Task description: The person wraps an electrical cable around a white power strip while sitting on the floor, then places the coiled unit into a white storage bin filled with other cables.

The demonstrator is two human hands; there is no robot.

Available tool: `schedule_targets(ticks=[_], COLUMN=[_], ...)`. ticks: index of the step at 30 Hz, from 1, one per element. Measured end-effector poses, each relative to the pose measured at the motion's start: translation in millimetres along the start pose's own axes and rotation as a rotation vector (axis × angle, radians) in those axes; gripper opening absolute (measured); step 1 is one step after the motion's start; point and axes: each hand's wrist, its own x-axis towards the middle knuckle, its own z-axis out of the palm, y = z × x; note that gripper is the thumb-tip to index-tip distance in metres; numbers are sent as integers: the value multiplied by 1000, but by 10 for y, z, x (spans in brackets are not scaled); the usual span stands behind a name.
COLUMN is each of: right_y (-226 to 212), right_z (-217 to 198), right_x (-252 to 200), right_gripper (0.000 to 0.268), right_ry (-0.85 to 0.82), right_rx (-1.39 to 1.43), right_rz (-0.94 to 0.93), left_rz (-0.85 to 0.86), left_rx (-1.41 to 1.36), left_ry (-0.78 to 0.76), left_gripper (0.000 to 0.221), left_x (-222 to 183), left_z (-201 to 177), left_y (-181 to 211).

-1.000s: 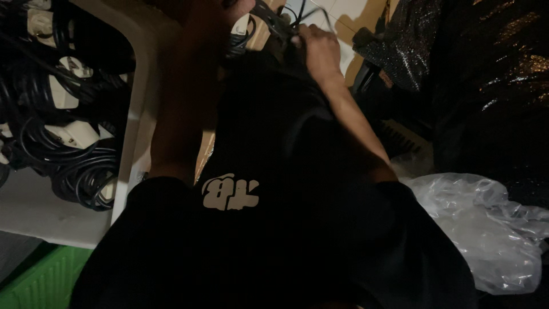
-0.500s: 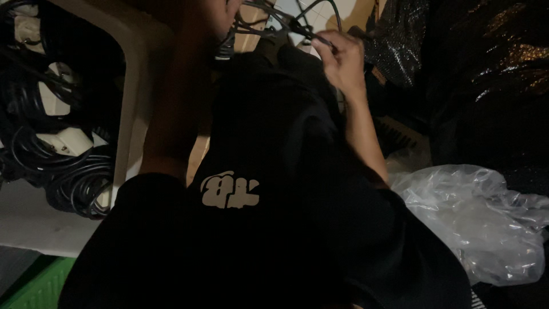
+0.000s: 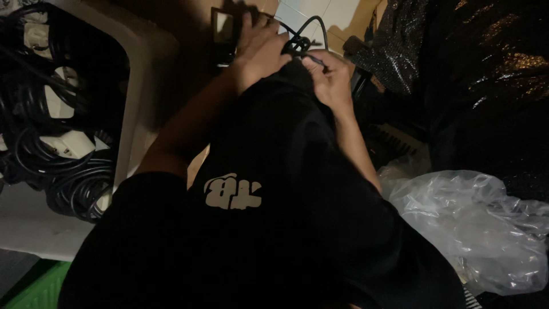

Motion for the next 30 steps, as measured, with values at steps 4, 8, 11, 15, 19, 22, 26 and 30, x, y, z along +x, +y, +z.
schedule_targets(ticks=[4,8,11,15,19,22,26,30], right_y=[29,309,610,1124,1366,1294,1404,1454], right_z=[1,-260,-381,-620,-1290,-1825,-1737,-1242], right_x=[-150,-239,-371,-471,-477,-537,-425,-318], right_gripper=[16,15,11,10,12,22,23,29], right_ry=[7,116,178,300,642,655,449,199], right_rx=[70,41,138,267,645,641,136,-152], right_rz=[21,-164,-108,-78,-205,-272,5,175], left_rz=[-256,-360,-485,-368,-376,-342,-253,32], left_rx=[-425,-657,-685,-562,-491,-449,-449,-522], left_ry=[-297,-426,-386,-229,-200,-190,-187,-113], left_gripper=[43,31,26,22,19,19,20,26], left_x=[27,84,79,74,-25,32,35,-113], left_z=[8,-215,-219,30,250,457,783,901], left_y=[-65,-317,-331,-401,-716,-902,-1091,-1168])
